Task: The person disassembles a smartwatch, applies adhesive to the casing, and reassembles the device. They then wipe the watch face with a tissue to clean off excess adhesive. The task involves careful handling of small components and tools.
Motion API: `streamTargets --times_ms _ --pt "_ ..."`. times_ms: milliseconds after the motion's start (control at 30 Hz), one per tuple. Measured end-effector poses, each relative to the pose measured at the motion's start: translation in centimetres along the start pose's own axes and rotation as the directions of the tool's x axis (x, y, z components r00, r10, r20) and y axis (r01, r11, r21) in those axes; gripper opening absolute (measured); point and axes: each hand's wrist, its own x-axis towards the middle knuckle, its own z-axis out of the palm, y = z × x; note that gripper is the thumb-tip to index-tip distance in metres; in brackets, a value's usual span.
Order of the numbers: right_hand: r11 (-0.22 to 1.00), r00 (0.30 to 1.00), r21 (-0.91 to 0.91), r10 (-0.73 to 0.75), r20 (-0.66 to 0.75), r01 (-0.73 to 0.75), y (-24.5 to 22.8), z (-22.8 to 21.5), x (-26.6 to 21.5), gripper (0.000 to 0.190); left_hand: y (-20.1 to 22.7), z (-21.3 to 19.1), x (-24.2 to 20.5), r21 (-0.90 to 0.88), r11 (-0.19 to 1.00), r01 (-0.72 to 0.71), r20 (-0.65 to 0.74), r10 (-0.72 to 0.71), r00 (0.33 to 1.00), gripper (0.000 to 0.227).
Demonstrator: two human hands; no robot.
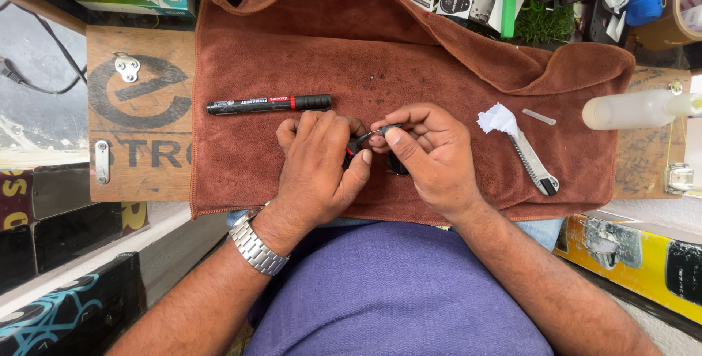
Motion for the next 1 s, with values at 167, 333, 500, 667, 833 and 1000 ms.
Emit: streamTargets --times_ms 167,333,500,667,833,1000 --pt "0.997 0.998 -0.046 -0.057 0.012 0.057 0.1 0.1 0.1 0.015 0.1 0.0 0.1 -0.004 1.0 0.005 0.011 -0.005 1.0 0.028" --pt "0.993 0.999 -0.108 0.038 -0.026 -0.041 0.0 0.0 0.4 0.017 0.1 -0.1 0.0 -0.002 1.0 -0.005 0.013 0.005 1.0 0.029" --pt "0.994 0.999 -0.101 0.042 -0.035 -0.046 -0.1 0.1 0.5 0.019 0.2 -0.1 0.1 -0.003 1.0 -0.003 0.027 0.003 1.0 0.028" --pt "0.994 0.996 -0.079 0.077 -0.045 -0.08 0.0 0.1 0.6 0.019 0.2 -0.2 0.1 0.001 1.0 -0.006 0.042 0.006 0.999 0.027" --pt "0.995 0.999 -0.094 0.031 0.018 -0.029 -0.1 0.0 0.3 0.019 0.2 -0.2 0.1 -0.009 1.0 -0.007 0.019 0.007 1.0 0.028" --pt "0.941 0.997 -0.338 0.045 0.071 -0.018 -1.4 0.4 0.4 0.012 0.0 0.1 -0.3 -0.024 0.999 -0.033 -0.018 0.033 0.999 0.033"
